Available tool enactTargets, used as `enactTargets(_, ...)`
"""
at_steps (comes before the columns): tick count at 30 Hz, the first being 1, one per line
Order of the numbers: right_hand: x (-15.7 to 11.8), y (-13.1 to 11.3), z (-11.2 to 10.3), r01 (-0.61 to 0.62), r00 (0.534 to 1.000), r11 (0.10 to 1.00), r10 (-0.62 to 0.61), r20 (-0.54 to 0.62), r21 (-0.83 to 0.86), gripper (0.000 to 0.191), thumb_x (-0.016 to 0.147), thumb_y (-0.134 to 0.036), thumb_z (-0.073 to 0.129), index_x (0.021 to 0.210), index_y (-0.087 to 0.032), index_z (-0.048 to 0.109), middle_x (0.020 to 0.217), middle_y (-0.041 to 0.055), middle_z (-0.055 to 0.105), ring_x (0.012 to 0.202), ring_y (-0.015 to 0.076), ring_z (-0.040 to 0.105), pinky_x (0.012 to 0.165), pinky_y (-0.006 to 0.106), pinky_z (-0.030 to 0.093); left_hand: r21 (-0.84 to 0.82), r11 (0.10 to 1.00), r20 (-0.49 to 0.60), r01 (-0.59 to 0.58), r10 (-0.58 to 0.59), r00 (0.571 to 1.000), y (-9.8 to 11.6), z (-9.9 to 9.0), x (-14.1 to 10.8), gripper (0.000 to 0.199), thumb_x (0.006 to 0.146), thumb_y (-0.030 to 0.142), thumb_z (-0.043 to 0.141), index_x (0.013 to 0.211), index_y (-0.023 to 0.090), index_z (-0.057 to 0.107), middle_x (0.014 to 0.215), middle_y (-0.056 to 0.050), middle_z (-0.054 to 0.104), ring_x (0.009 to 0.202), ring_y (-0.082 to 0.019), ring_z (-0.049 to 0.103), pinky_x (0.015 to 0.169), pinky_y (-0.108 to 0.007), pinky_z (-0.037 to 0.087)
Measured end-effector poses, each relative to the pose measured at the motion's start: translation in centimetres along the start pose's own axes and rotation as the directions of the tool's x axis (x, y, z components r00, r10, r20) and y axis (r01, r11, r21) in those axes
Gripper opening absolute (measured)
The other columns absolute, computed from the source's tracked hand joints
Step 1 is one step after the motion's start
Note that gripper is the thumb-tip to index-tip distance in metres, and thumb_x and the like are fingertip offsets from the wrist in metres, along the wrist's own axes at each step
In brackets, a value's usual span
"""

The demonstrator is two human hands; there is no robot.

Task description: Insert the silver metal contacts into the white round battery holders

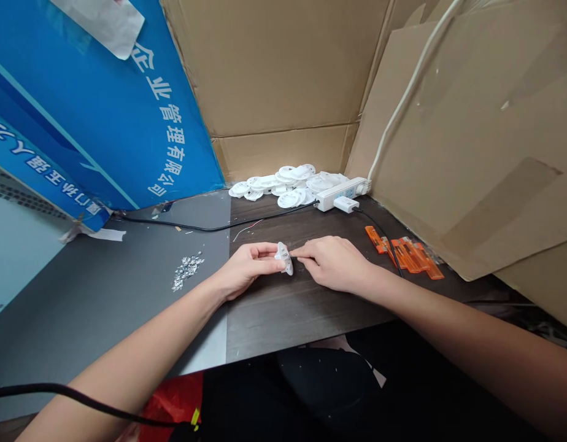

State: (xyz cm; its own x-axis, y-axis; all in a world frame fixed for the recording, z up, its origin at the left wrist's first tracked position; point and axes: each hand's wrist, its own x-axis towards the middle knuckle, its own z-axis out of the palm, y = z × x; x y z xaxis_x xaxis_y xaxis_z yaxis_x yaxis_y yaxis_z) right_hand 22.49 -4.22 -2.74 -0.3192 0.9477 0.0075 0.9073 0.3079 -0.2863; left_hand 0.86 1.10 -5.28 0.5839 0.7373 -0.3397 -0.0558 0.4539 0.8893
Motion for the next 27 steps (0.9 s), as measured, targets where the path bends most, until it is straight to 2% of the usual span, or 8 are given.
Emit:
enactTargets(3,-0.12,0.03,-0.01,0.005,1.0,1.0,-0.005,0.009,-0.007,0.043,0.093,-0.022,0.046,0.114,-0.042,0.078,0.111,-0.0047,0.078,0.1,0.0237,0.072,0.073,0.033,0.044,0.01,1.0,-0.003,0.0,0.0,1.0,-0.02,-0.07,-0.01,0.066,0.047,0.024,0.101,0.106,0.008,0.076,0.105,-0.01,0.073,0.092,-0.013,0.068,0.098,-0.028,0.049)
enactTargets(9,-0.27,0.21,-0.12,0.008,0.999,1.0,-0.008,0.04,-0.007,0.044,0.094,-0.022,0.045,0.115,-0.044,0.077,0.112,-0.0059,0.077,0.101,0.0237,0.072,0.072,0.032,0.044,0.027,1.0,-0.006,0.002,-0.002,1.0,-0.03,-0.21,0.02,0.066,0.049,0.024,0.101,0.108,0.009,0.076,0.11,-0.011,0.073,0.092,-0.013,0.068,0.1,-0.029,0.049)
enactTargets(13,-0.24,0.35,-0.04,0.01,0.999,1.0,-0.01,0.033,0.013,0.046,0.094,-0.022,0.046,0.12,-0.046,0.075,0.116,-0.0059,0.077,0.105,0.0234,0.072,0.075,0.032,0.046,0.033,0.999,-0.01,0.003,-0.002,1.0,0.0,-0.1,0.06,0.067,0.048,0.025,0.101,0.108,0.009,0.076,0.107,-0.011,0.073,0.092,-0.012,0.068,0.099,-0.028,0.049)
enactTargets(20,-0.1,-0.26,-0.21,-0.003,0.996,0.998,0.009,0.094,-0.064,0.044,0.095,-0.021,0.047,0.121,-0.042,0.076,0.112,0.0002,0.078,0.101,0.0243,0.073,0.075,0.032,0.047,0.044,0.999,-0.057,0.015,-0.012,0.998,0.12,0.38,-0.16,0.067,0.045,0.024,0.101,0.106,0.008,0.076,0.102,-0.01,0.074,0.09,-0.014,0.069,0.099,-0.031,0.05)
enactTargets(24,-0.2,-0.26,-0.36,0.0,0.996,0.998,0.006,0.089,-0.061,0.05,0.095,-0.02,0.045,0.129,-0.046,0.071,0.115,-0.0017,0.077,0.103,0.0247,0.072,0.078,0.033,0.049,0.066,0.998,-0.052,0.008,-0.005,0.999,0.12,0.43,-0.18,0.067,0.045,0.026,0.101,0.105,0.008,0.076,0.101,-0.01,0.074,0.089,-0.013,0.069,0.098,-0.031,0.051)
enactTargets(27,-0.24,-0.24,-0.34,0.0,0.996,0.997,0.007,0.088,-0.078,0.048,0.095,-0.02,0.045,0.125,-0.044,0.073,0.114,-0.0014,0.077,0.103,0.0255,0.072,0.078,0.035,0.05,0.072,0.997,-0.058,0.013,-0.009,0.998,0.11,0.48,-0.2,0.069,0.045,0.026,0.102,0.105,0.007,0.076,0.1,-0.011,0.074,0.088,-0.013,0.069,0.098,-0.031,0.051)
